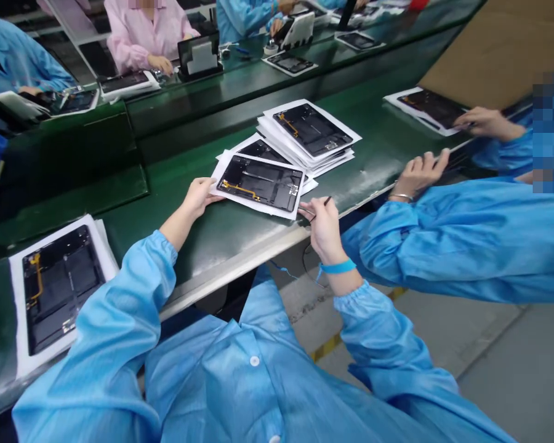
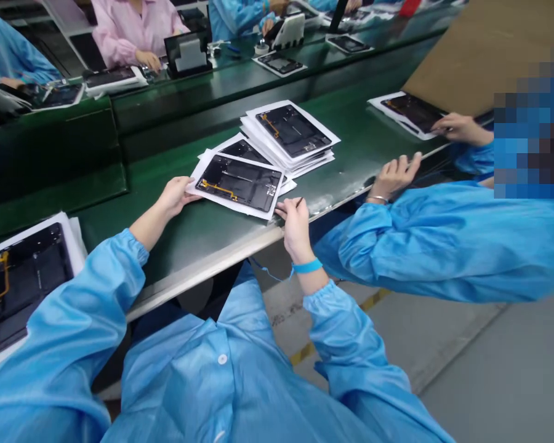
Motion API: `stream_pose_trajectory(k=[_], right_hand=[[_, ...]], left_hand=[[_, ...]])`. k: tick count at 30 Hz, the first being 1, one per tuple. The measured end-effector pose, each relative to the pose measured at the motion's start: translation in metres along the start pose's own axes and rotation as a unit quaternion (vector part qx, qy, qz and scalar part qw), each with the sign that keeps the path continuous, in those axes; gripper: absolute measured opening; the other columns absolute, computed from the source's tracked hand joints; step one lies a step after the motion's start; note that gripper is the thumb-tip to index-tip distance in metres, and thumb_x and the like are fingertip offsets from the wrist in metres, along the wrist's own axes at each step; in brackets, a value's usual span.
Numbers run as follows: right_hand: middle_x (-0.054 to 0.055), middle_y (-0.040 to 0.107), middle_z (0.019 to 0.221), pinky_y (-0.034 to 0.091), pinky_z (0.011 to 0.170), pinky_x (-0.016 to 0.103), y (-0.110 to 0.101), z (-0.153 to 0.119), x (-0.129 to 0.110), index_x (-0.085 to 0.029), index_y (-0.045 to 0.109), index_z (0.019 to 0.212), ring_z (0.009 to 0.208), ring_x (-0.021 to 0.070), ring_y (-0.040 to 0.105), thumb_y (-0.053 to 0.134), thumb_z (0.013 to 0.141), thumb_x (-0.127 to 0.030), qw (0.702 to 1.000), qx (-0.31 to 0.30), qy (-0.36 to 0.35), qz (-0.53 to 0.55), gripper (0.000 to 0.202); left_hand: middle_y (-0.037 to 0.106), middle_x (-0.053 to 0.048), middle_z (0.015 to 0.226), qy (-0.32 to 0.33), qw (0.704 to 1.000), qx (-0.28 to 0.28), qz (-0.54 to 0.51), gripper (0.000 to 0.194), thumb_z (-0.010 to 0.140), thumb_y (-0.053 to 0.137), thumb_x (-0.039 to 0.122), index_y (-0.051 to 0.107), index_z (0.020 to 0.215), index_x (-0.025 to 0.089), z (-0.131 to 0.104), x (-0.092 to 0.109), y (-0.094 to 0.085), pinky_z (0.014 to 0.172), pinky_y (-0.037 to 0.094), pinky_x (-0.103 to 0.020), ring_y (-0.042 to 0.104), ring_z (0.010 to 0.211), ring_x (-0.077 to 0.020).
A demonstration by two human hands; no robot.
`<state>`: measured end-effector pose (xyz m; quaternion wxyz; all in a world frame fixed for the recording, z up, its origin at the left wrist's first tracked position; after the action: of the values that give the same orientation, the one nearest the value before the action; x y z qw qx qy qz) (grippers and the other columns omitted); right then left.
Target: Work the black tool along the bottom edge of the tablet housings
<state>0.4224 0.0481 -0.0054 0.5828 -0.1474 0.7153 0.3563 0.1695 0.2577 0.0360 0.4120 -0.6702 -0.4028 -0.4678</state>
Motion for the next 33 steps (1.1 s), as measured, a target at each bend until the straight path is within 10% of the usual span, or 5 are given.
stream_pose_trajectory(k=[8,15,21,27,33], right_hand=[[-0.005,0.071,0.083,0.054,0.063,0.022,0.012,0.005,-0.011,-0.025,0.055,0.079,0.064,0.0086,0.06,0.086,0.083,-0.04,0.998,-0.054,0.02,-0.004,0.035],[-0.004,0.071,0.084,0.055,0.068,0.019,0.01,-0.045,-0.011,-0.025,0.056,0.081,0.073,0.0095,0.065,0.091,0.087,-0.048,0.998,-0.058,-0.011,0.001,0.042],[0.0,0.075,0.097,0.065,0.085,0.026,0.02,-0.159,0.013,-0.026,0.068,0.09,0.088,0.0132,0.071,0.087,0.093,-0.058,0.993,-0.115,0.04,-0.003,0.037],[0.002,0.074,0.112,0.068,0.115,0.043,0.071,-0.249,0.056,-0.026,0.069,0.095,0.109,0.0191,0.077,0.082,0.097,-0.067,0.907,-0.318,0.258,0.095,0.042],[0.002,0.072,0.102,0.065,0.107,0.038,0.085,-0.239,0.05,-0.025,0.064,0.084,0.11,0.0197,0.079,0.062,0.112,-0.064,0.855,-0.46,0.237,-0.005,0.048]], left_hand=[[0.074,-0.01,0.132,-0.001,0.995,-0.028,0.098,0.037,0.111,0.076,0.043,0.072,0.135,0.015,0.009,-0.008,0.0,0.099,0.068,-0.044,0.076,0.114,-0.0239],[0.075,-0.002,0.089,0.094,0.972,-0.042,0.213,0.021,0.102,0.078,0.033,0.079,0.099,0.012,-0.018,-0.011,-0.029,0.076,0.054,-0.028,0.068,0.081,-0.0177],[0.075,-0.001,0.081,0.105,0.932,-0.104,0.33,0.058,0.095,0.075,0.07,0.081,0.097,0.012,-0.063,-0.002,-0.107,0.074,0.051,-0.026,0.059,0.071,-0.0139],[0.059,0.007,0.077,0.047,0.85,-0.089,0.517,0.041,0.107,0.065,0.036,0.081,0.118,0.0,-0.087,0.001,-0.182,0.12,0.05,-0.052,0.069,0.097,-0.0157],[0.068,-0.013,0.154,0.054,0.785,-0.045,0.615,0.043,0.115,0.059,0.023,0.069,0.152,0.003,-0.087,-0.019,-0.177,0.132,0.04,-0.064,0.058,0.153,-0.0413]])
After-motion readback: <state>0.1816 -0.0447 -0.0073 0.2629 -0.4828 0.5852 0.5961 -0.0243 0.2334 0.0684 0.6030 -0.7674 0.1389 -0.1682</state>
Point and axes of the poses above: each hand's wrist, its own z-axis towards the middle knuckle, its own y-axis out of the palm, x = y × z, the point moved 2 cm from there along z, towards the middle knuckle
